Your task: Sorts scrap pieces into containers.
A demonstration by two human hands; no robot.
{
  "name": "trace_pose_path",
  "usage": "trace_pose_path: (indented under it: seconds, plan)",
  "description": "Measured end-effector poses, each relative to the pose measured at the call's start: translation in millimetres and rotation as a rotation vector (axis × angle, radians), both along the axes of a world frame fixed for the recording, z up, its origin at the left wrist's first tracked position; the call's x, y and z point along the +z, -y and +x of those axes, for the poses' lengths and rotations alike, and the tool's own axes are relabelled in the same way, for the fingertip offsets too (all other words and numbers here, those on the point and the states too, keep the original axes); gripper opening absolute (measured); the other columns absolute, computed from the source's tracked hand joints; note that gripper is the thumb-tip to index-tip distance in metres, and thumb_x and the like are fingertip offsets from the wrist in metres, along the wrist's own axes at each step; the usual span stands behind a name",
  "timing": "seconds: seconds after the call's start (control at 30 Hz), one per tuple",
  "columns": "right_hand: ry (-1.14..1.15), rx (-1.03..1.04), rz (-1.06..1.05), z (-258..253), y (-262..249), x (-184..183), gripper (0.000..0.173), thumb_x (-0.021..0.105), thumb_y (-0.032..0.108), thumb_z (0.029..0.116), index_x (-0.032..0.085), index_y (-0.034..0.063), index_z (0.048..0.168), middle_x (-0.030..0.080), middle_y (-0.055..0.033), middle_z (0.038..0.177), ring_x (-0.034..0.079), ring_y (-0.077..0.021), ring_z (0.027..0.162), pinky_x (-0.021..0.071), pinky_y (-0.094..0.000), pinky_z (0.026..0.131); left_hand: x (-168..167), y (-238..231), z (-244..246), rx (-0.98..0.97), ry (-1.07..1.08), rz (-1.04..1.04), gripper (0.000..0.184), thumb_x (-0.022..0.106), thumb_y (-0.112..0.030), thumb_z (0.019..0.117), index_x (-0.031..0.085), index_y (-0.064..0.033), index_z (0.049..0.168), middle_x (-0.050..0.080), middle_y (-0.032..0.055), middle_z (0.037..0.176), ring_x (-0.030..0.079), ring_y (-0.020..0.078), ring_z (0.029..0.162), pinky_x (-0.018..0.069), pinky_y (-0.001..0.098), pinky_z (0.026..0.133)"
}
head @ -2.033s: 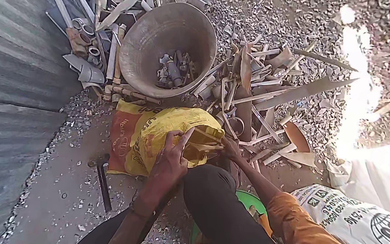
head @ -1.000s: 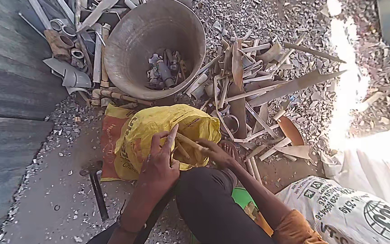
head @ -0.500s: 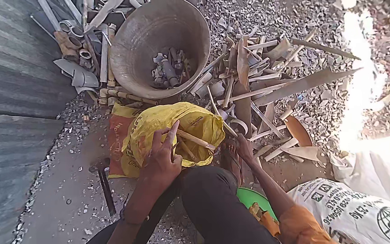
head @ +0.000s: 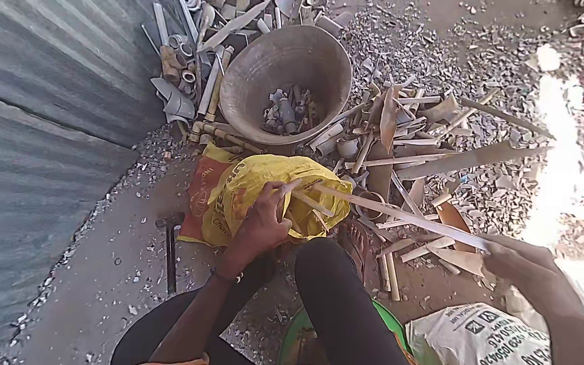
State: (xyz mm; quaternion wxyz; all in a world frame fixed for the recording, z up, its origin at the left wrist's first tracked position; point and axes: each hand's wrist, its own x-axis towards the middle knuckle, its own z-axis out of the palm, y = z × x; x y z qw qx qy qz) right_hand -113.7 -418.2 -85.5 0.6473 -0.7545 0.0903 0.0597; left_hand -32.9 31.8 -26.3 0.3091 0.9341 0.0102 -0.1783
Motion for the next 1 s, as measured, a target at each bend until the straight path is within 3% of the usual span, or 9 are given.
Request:
trace_pose_path:
  seconds: [0.17,0.27,0.4,0.43,0.5,0.57,0.7,0.87,1.0]
  plan:
    - [0.010,0.247,0.039,93.0,-153.1,-55.1,0.024,0.052,0.018,0.1030,0.073,0.0057,0.106,0.063,0.0070,0.077,0.050,0.0015,0.059,0.0432,-0.0189,0.054,1.3,5.5,-11.4,-0.016,0.108,-0.131,0.074,0.071,0.001,0.0765,0.050,-0.0031,0.147,0.048,0.0174,0.149,0.055,0.0259,0.126,0.0489,0.0425,0.101]
    - [0.028,0.559,-0.214,136.3,-269.2,-82.5,0.032,0.051,0.014,0.1052,0.068,-0.0056,0.124,0.071,-0.0216,0.118,0.067,-0.0288,0.111,0.0509,-0.0473,0.100,-6.6,9.7,-12.2,-0.074,0.191,-0.160,0.084,0.068,-0.002,0.0714,0.049,-0.0136,0.152,0.050,0.0135,0.145,0.057,0.0203,0.120,0.0514,0.0354,0.093]
    - [0.466,0.679,-0.488,136.2,-382.0,-182.4,0.057,0.050,0.048,0.1013,0.066,0.0041,0.133,0.054,-0.0264,0.146,0.048,-0.0480,0.135,0.0341,-0.0739,0.106,-9.9,12.1,-1.9,0.006,0.225,-0.092,0.083,0.070,0.001,0.0723,0.050,-0.0132,0.151,0.050,0.0182,0.146,0.059,0.0289,0.121,0.0536,0.0472,0.092]
    - [0.347,0.823,-0.554,137.3,-388.8,-183.8,0.060,0.044,0.055,0.1043,0.056,0.0138,0.146,0.038,-0.0195,0.161,0.034,-0.0435,0.148,0.0276,-0.0718,0.113,-10.2,11.5,-0.2,0.023,0.230,-0.055,0.083,0.071,0.000,0.0737,0.049,-0.0158,0.152,0.048,0.0172,0.147,0.059,0.0297,0.121,0.0533,0.0491,0.092]
    - [0.571,0.641,-0.484,131.2,-387.0,-196.1,0.053,0.041,0.050,0.1062,0.063,0.0158,0.140,0.055,-0.0208,0.146,0.050,-0.0442,0.135,0.0413,-0.0694,0.102,-11.9,10.6,3.3,-0.015,0.257,0.071,0.082,0.071,-0.002,0.0766,0.049,-0.0204,0.153,0.047,0.0153,0.150,0.062,0.0312,0.114,0.0555,0.0503,0.084]
    - [0.298,0.709,-0.332,126.6,-330.0,-126.9,0.042,0.048,0.032,0.1078,0.062,0.0115,0.141,0.057,-0.0157,0.147,0.048,-0.0336,0.142,0.0374,-0.0539,0.116,-17.8,13.8,1.5,-0.081,0.318,0.173,0.081,0.069,-0.003,0.0758,0.050,-0.0176,0.153,0.047,0.0187,0.149,0.067,0.0336,0.096,0.0568,0.0506,0.071]
    - [0.292,-0.061,-0.437,92.6,-238.9,-158.0,0.024,0.059,0.009,0.0953,0.073,-0.0083,0.102,0.075,-0.0209,0.102,0.073,-0.0297,0.098,0.0583,-0.0427,0.090,-29.0,11.1,-2.2,-0.169,0.358,0.247,0.079,0.066,-0.009,0.0782,0.047,-0.0163,0.155,0.048,0.0198,0.152,0.071,0.0374,0.087,0.0576,0.0530,0.067]
    - [-0.469,-0.410,-0.651,120.8,-136.2,-251.0,0.083,0.068,0.036,0.0939,0.032,-0.0067,0.155,0.039,-0.0306,0.155,0.043,-0.0443,0.141,0.0391,-0.0555,0.113,-28.0,15.7,3.3,-0.193,0.369,0.277,0.081,0.065,-0.009,0.0774,0.047,-0.0188,0.155,0.049,0.0179,0.153,0.071,0.0363,0.078,0.0563,0.0533,0.062]
    - [-0.642,-0.216,-0.704,121.5,-121.2,-263.3,0.064,0.060,0.021,0.0978,0.038,-0.0025,0.153,0.059,-0.0245,0.140,0.059,-0.0377,0.128,0.0480,-0.0507,0.105,-28.6,20.9,5.4,-0.197,0.319,0.288,0.080,0.068,-0.009,0.0797,0.045,-0.0167,0.156,0.047,0.0168,0.155,0.071,0.0371,0.079,0.0567,0.0550,0.064]
